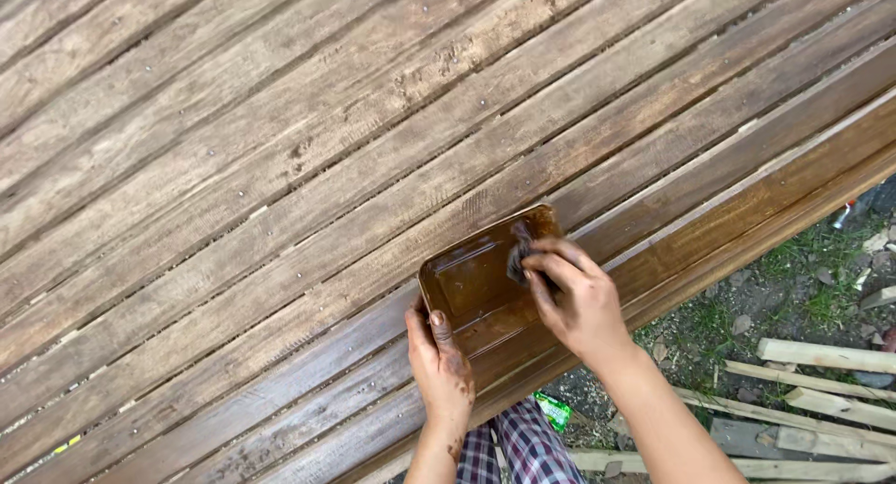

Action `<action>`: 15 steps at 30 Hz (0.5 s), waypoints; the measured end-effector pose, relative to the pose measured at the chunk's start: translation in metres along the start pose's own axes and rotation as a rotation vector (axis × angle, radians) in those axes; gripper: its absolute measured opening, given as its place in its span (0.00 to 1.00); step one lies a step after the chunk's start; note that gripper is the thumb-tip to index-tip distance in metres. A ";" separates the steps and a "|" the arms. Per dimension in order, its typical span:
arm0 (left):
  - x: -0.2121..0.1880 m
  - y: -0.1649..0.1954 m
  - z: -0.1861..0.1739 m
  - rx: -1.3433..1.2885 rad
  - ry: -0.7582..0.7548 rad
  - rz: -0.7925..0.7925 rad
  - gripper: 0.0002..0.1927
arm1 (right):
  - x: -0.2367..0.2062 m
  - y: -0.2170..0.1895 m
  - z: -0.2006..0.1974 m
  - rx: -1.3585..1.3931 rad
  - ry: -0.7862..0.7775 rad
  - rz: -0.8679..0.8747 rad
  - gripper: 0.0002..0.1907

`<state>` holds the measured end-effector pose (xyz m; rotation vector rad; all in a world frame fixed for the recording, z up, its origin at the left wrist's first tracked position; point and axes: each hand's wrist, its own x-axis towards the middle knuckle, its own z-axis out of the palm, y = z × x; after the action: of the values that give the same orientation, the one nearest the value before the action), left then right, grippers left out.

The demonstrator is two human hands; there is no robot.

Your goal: The person applies brown wood stain to a slatted wooden bench outdoors. They hold a tray of stain in one hand and wipe the stain onto the bench slats with a cloth, working across the seat surface and edges, then spread the stain with their hand over the finished bench.

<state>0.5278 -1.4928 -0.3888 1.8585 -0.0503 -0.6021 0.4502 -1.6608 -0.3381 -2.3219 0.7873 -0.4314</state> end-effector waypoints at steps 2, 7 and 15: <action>0.008 -0.008 -0.008 0.023 0.003 0.028 0.23 | -0.007 0.004 -0.007 0.084 0.009 0.022 0.09; 0.020 -0.048 -0.051 0.000 0.032 -0.236 0.23 | -0.012 0.043 -0.009 0.059 0.029 0.180 0.08; 0.033 -0.086 -0.151 0.068 0.081 0.123 0.38 | -0.004 0.145 0.046 0.290 0.211 0.493 0.09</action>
<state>0.5994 -1.3394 -0.4418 1.9288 -0.1319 -0.4441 0.4081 -1.7262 -0.4687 -1.7566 1.2666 -0.5295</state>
